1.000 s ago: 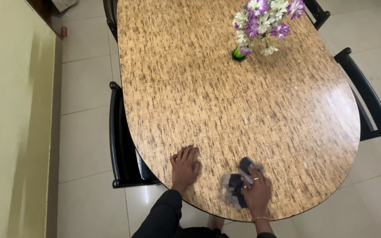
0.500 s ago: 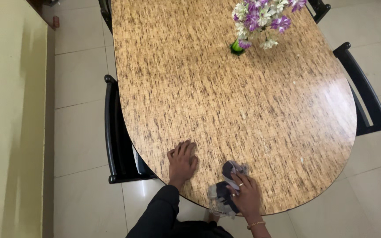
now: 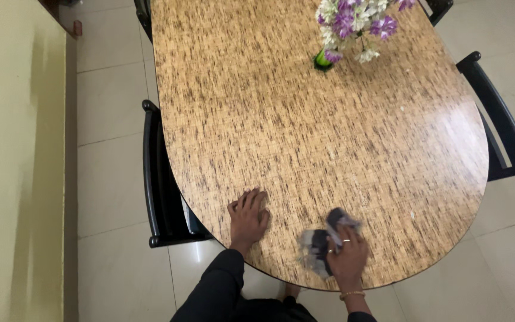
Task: The person cleans a dining chair and a wooden table by hand with a cloth, wiping the chair's backrest, seat, and frame, and then wiping the surface of the table around a vase of flowers.
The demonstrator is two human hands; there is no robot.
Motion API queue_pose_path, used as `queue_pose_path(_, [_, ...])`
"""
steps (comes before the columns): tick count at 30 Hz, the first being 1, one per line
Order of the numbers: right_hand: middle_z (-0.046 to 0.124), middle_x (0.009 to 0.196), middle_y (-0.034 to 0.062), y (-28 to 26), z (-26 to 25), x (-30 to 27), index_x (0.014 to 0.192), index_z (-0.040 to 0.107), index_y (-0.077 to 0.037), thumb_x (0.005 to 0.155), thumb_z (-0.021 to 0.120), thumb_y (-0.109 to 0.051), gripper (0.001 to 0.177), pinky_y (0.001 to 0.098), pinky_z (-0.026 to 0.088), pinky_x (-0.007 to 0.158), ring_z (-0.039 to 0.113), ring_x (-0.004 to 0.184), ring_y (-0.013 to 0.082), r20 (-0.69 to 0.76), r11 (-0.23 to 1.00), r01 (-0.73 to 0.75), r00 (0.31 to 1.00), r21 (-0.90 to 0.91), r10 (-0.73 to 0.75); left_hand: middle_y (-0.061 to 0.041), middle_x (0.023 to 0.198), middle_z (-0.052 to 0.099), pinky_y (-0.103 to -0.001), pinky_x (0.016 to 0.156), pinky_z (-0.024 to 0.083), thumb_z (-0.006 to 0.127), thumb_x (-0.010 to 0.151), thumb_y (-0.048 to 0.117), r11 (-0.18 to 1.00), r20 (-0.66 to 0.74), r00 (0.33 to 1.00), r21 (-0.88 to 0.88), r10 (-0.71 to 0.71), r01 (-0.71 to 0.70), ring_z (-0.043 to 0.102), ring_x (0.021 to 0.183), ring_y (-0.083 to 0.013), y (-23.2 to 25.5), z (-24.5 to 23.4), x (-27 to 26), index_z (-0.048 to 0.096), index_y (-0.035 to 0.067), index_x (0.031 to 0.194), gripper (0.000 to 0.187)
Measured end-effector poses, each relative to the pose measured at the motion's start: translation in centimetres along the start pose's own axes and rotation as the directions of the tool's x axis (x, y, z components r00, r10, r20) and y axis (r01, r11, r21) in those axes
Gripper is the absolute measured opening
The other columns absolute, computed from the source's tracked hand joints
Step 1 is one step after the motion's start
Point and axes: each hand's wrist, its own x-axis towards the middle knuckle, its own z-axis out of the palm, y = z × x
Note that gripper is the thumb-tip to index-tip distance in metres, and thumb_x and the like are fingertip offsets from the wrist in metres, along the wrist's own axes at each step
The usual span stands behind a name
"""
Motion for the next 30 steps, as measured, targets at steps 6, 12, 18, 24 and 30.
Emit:
queue_pose_path(6, [0.068, 0.131, 0.0045, -1.5, -1.6, -2.0, 0.127, 0.069, -0.015, 0.083, 0.075, -0.031, 0.047, 0.047, 0.044, 0.104, 0.058, 0.119, 0.0323, 0.065, 0.957, 0.275, 0.957, 0.094, -0.282, -0.004, 0.151, 0.047, -0.05, 0.111, 0.022, 0.054, 0.092, 0.035, 1.0, 0.008, 1.0, -0.012, -0.004, 0.004, 0.037, 0.143, -0.023, 0.2, -0.4, -0.1, 0.051, 0.021, 0.144, 0.054])
queue_pose_path(12, [0.062, 0.144, 0.0153, -1.5, -1.0, 0.2, 0.13, 0.066, -0.008, 0.086, 0.072, -0.026, 0.048, 0.0501, 0.04, 0.113, 0.053, 0.131, 0.0361, -0.15, 0.994, 0.113, 0.982, -0.007, -0.113, -0.006, 0.15, 0.049, -0.05, 0.111, 0.023, 0.054, 0.093, 0.034, 1.0, -0.014, 1.0, -0.017, 0.01, -0.011, 0.038, 0.143, -0.0245, 0.2, -0.4, -0.1, 0.052, 0.019, 0.144, 0.053])
queue_pose_path(18, [0.061, 0.145, 0.0198, -1.3, 0.3, -0.1, 0.132, 0.067, -0.006, 0.086, 0.073, -0.028, 0.051, 0.0502, 0.044, 0.112, 0.051, 0.138, 0.0416, -0.12, 0.999, -0.013, 0.993, 0.038, 0.017, -0.006, 0.149, 0.05, -0.05, 0.11, 0.024, 0.055, 0.092, 0.035, 0.999, -0.046, 0.999, -0.016, 0.026, -0.027, 0.039, 0.142, -0.0247, 0.3, -0.3, -0.2, 0.052, 0.019, 0.143, 0.054])
queue_pose_path(24, [0.063, 0.141, 0.0128, -3.8, -2.4, -2.5, 0.131, 0.066, -0.01, 0.079, 0.077, -0.048, 0.065, 0.0464, 0.046, 0.114, 0.053, 0.139, 0.0367, 0.119, 0.943, 0.251, 0.952, 0.219, -0.281, -0.005, 0.151, 0.05, -0.051, 0.111, 0.023, 0.056, 0.092, 0.035, 1.0, -0.055, 0.998, -0.007, 0.028, -0.029, 0.039, 0.143, -0.0245, 0.0, 0.1, -0.2, 0.053, 0.02, 0.143, 0.053])
queue_pose_path(30, [0.05, 0.152, 0.0182, -5.3, -5.1, -3.8, 0.145, 0.056, -0.007, 0.053, 0.089, -0.062, 0.112, 0.054, 0.037, 0.105, 0.043, 0.141, 0.045, 0.292, 0.928, 0.275, 0.892, 0.251, -0.344, -0.005, 0.152, 0.049, -0.051, 0.111, 0.023, 0.056, 0.092, 0.035, 1.0, -0.065, 0.997, 0.001, 0.028, -0.028, 0.039, 0.144, -0.0236, -0.1, 0.5, -0.2, 0.052, 0.02, 0.144, 0.054])
